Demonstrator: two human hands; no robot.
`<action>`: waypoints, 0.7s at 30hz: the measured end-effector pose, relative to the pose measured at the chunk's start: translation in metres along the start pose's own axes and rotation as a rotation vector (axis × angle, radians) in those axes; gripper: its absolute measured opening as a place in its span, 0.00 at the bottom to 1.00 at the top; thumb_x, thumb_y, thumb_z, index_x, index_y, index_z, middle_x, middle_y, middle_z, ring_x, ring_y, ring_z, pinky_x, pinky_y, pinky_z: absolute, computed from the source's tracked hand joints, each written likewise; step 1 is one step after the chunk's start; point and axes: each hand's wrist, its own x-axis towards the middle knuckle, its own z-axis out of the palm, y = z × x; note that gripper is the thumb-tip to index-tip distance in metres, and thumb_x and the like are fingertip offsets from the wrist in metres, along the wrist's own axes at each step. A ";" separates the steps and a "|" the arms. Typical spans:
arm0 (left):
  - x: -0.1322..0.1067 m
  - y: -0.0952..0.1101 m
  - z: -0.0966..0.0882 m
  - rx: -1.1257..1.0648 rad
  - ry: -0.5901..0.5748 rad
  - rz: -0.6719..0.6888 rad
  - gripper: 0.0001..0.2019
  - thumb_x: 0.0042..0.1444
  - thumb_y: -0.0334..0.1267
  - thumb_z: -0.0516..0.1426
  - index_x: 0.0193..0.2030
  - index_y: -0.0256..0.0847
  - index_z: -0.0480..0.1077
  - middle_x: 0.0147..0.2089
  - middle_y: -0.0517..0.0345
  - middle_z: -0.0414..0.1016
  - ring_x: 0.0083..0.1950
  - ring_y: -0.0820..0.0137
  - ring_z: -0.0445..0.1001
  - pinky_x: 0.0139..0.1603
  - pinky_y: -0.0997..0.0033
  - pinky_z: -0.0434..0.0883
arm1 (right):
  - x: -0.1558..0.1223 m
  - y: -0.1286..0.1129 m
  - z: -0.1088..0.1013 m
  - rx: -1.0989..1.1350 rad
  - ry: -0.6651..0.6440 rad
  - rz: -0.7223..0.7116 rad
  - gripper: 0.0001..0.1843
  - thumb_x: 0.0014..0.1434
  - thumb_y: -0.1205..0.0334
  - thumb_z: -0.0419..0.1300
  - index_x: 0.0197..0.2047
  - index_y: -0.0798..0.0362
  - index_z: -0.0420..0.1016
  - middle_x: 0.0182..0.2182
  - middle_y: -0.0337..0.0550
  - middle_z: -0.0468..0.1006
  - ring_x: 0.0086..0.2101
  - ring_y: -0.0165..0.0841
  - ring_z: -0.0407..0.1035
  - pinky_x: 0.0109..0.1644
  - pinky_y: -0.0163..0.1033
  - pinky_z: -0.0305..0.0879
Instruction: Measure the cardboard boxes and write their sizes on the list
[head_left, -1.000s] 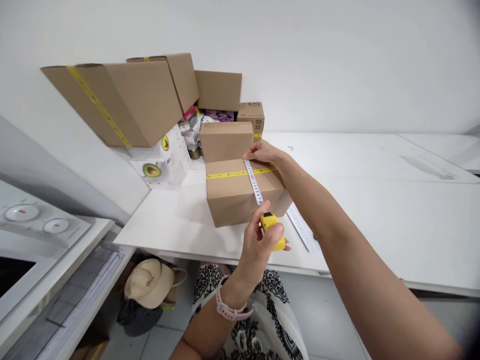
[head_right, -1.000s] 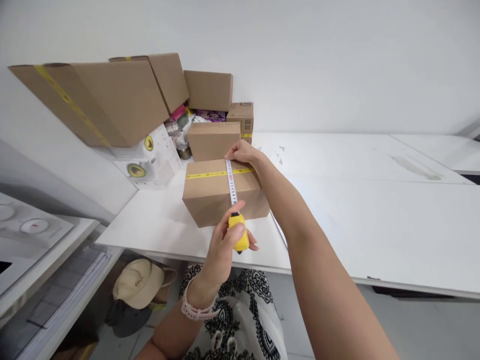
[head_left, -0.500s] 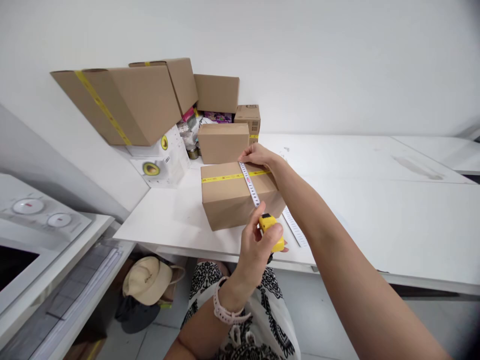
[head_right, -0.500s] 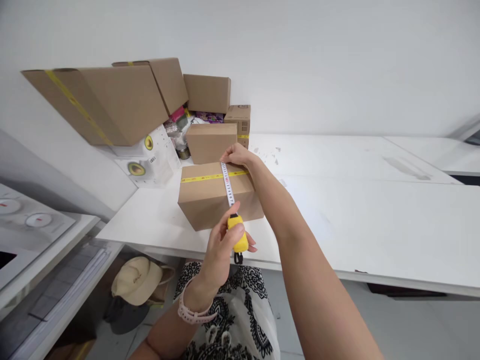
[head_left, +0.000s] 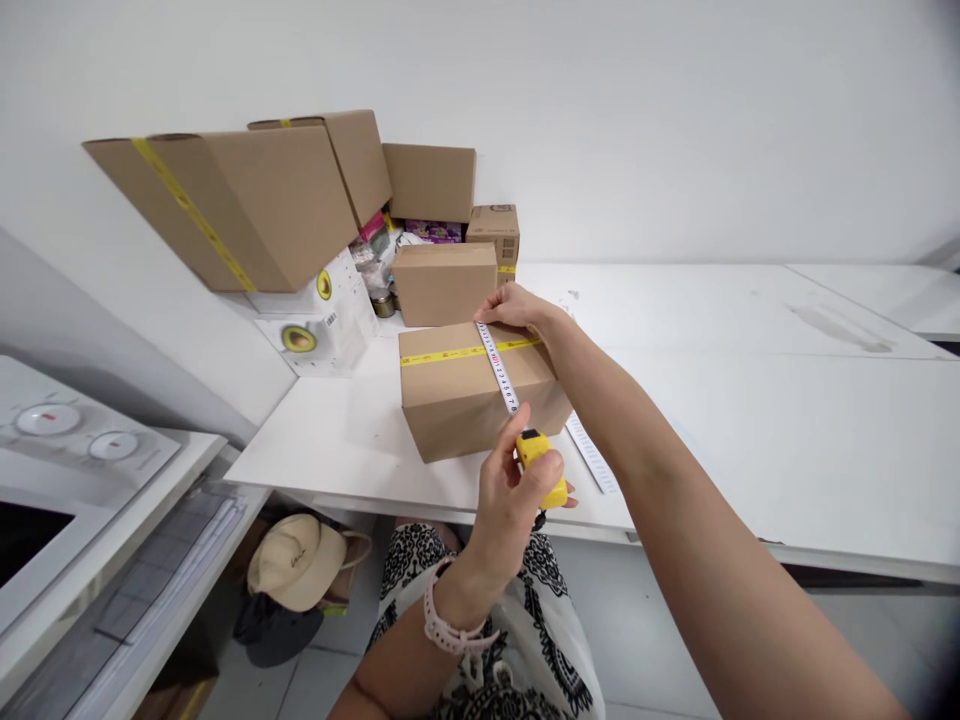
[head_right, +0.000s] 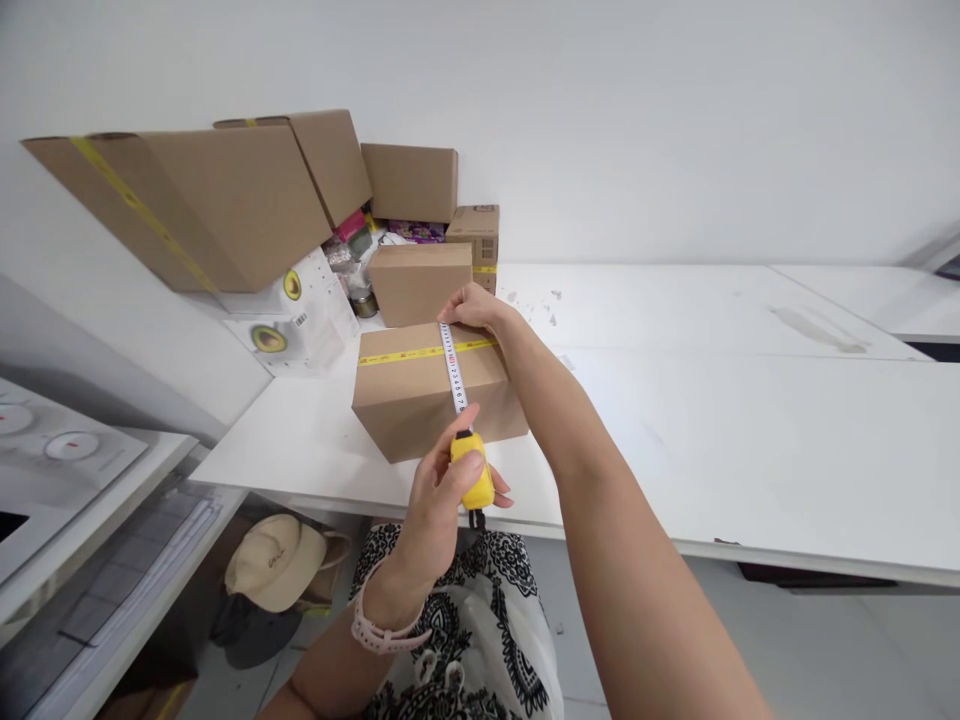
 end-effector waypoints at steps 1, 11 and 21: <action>0.000 0.000 -0.001 0.002 -0.003 0.000 0.49 0.52 0.52 0.67 0.75 0.34 0.54 0.37 0.57 0.70 0.34 0.68 0.74 0.38 0.63 0.79 | 0.002 0.002 0.000 -0.004 -0.001 -0.005 0.08 0.50 0.66 0.67 0.34 0.51 0.74 0.32 0.42 0.80 0.26 0.35 0.70 0.27 0.39 0.64; -0.001 -0.004 -0.001 0.045 -0.002 0.022 0.39 0.54 0.52 0.66 0.69 0.38 0.63 0.37 0.58 0.69 0.35 0.69 0.73 0.36 0.65 0.78 | 0.000 0.008 0.000 0.087 0.032 -0.094 0.15 0.47 0.67 0.71 0.35 0.52 0.71 0.32 0.39 0.76 0.35 0.33 0.68 0.35 0.35 0.65; 0.002 -0.005 -0.002 0.032 0.007 0.039 0.39 0.53 0.52 0.65 0.68 0.35 0.63 0.33 0.60 0.70 0.29 0.71 0.73 0.37 0.63 0.77 | -0.008 0.002 0.001 0.104 0.020 -0.042 0.11 0.52 0.66 0.69 0.35 0.52 0.71 0.29 0.36 0.75 0.32 0.30 0.66 0.37 0.36 0.63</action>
